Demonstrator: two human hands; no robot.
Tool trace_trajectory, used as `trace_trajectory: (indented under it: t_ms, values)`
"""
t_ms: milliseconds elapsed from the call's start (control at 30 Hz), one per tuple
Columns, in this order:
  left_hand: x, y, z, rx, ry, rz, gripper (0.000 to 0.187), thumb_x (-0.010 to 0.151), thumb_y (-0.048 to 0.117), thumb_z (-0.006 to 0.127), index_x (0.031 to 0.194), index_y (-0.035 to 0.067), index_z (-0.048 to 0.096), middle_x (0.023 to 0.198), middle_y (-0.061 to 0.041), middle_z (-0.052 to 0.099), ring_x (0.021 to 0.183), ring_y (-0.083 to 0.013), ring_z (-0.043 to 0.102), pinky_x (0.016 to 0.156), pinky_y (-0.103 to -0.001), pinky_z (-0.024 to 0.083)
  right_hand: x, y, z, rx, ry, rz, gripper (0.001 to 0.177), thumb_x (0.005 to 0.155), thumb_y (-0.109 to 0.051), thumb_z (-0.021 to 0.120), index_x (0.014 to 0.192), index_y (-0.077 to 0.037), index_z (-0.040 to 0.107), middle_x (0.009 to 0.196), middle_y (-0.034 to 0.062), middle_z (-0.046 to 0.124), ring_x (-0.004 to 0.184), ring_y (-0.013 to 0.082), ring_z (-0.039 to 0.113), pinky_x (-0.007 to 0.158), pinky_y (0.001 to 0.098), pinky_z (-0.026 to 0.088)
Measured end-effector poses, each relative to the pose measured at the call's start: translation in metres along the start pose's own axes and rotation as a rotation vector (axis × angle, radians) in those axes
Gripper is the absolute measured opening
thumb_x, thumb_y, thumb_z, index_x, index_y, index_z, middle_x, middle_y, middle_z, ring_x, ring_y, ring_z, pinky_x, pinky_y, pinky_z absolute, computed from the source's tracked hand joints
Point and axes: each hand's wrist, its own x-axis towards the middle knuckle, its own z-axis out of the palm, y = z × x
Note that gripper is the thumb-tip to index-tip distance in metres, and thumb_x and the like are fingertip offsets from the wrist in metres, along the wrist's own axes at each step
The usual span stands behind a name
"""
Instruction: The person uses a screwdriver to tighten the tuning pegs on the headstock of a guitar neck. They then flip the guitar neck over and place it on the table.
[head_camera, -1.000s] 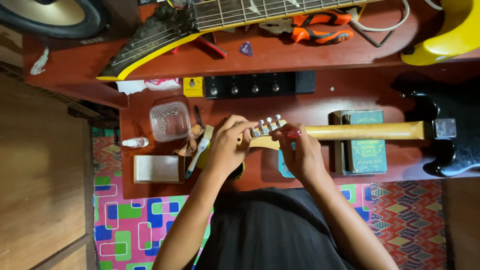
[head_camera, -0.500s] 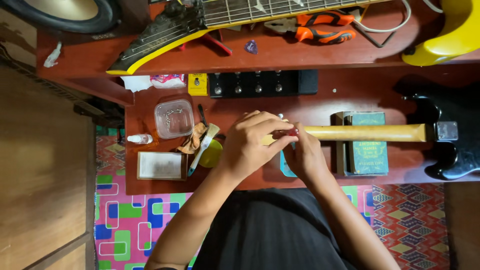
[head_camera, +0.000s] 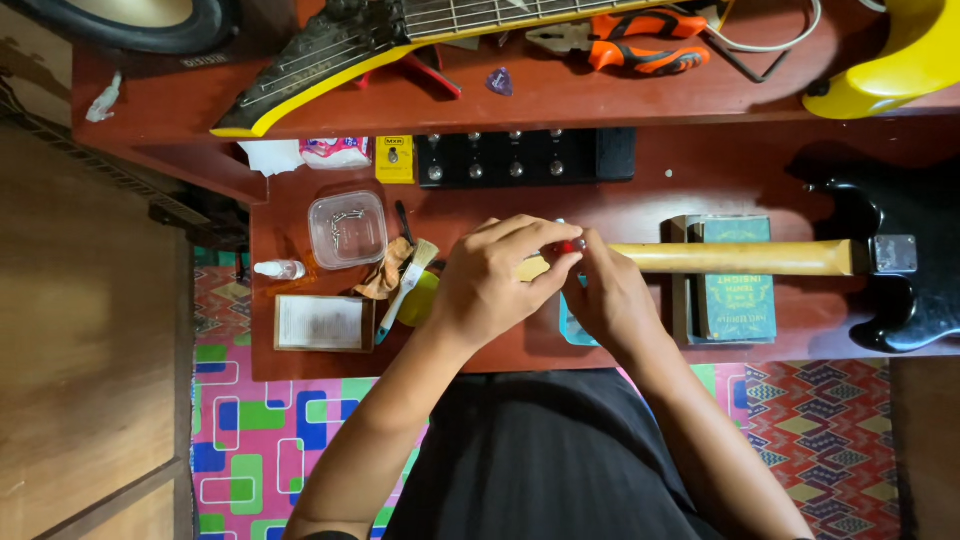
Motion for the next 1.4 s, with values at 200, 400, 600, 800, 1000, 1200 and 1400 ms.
trace_trajectory:
  t_ms: [200, 400, 600, 800, 1000, 1200, 1400]
  values:
    - [-0.001, -0.002, 0.001, 0.042, 0.034, 0.021, 0.017, 0.087, 0.012, 0.08, 0.103, 0.013, 0.075, 0.092, -0.003, 0.073, 0.086, -0.023, 0.074, 0.076, -0.035, 0.059, 0.006, 0.0, -0.003, 0.013, 0.043, 0.028, 0.012, 0.085, 0.002, 0.068, 0.093, -0.005, 0.063, 0.072, 0.0112, 0.064, 0.066, 0.0329, 0.071, 0.061, 0.0404, 0.056]
    - [0.001, -0.008, 0.0, -0.065, 0.014, -0.003, 0.021, 0.091, 0.01, 0.076, 0.111, 0.013, 0.076, 0.096, -0.003, 0.073, 0.09, -0.0235, 0.073, 0.081, -0.034, 0.059, 0.011, 0.01, 0.0, 0.117, 0.132, 0.063, 0.008, 0.088, -0.005, 0.078, 0.091, -0.01, 0.072, 0.077, 0.0064, 0.07, 0.057, 0.0274, 0.07, 0.053, 0.0351, 0.055]
    - [0.005, -0.003, 0.002, -0.143, 0.017, -0.051, 0.018, 0.091, 0.012, 0.079, 0.109, 0.011, 0.076, 0.104, -0.004, 0.073, 0.096, -0.0235, 0.073, 0.086, -0.035, 0.059, 0.022, -0.011, -0.015, 0.267, 0.089, 0.107, 0.013, 0.084, -0.001, 0.079, 0.087, -0.001, 0.067, 0.077, 0.0114, 0.063, 0.07, 0.0306, 0.069, 0.051, 0.032, 0.058]
    - [0.005, -0.001, -0.008, -0.196, -0.087, 0.006, 0.025, 0.099, 0.002, 0.064, 0.121, 0.009, 0.072, 0.108, -0.011, 0.074, 0.1, -0.0273, 0.073, 0.092, -0.039, 0.058, 0.027, -0.001, -0.014, 0.411, 0.077, 0.125, 0.021, 0.085, -0.003, 0.083, 0.086, 0.003, 0.062, 0.078, 0.0153, 0.061, 0.07, 0.0314, 0.068, 0.047, 0.0348, 0.056]
    - [-0.003, -0.022, 0.01, -0.24, 0.069, -0.126, 0.016, 0.089, 0.014, 0.082, 0.103, 0.018, 0.078, 0.101, 0.0, 0.074, 0.095, -0.018, 0.072, 0.088, -0.033, 0.056, 0.032, -0.011, -0.015, 0.457, 0.038, 0.17, 0.019, 0.082, -0.003, 0.083, 0.094, 0.0, 0.068, 0.08, 0.0126, 0.065, 0.075, 0.0255, 0.068, 0.052, 0.0331, 0.056]
    - [0.001, -0.003, 0.006, -0.193, 0.066, -0.113, 0.014, 0.093, 0.011, 0.074, 0.106, 0.012, 0.075, 0.105, -0.003, 0.077, 0.105, -0.0244, 0.072, 0.095, -0.036, 0.053, 0.035, 0.017, -0.017, 0.435, -0.017, 0.105, 0.02, 0.088, -0.009, 0.083, 0.092, 0.001, 0.067, 0.081, 0.0153, 0.065, 0.075, 0.0273, 0.065, 0.052, 0.0336, 0.053]
    - [0.002, 0.002, 0.012, -0.205, 0.189, -0.25, 0.018, 0.087, 0.014, 0.082, 0.104, 0.019, 0.08, 0.1, -0.001, 0.074, 0.096, -0.0192, 0.073, 0.088, -0.031, 0.055, 0.04, 0.018, -0.009, 0.48, -0.014, 0.067, 0.028, 0.082, -0.013, 0.09, 0.095, -0.002, 0.068, 0.077, 0.0144, 0.066, 0.068, 0.0263, 0.064, 0.053, 0.0338, 0.053]
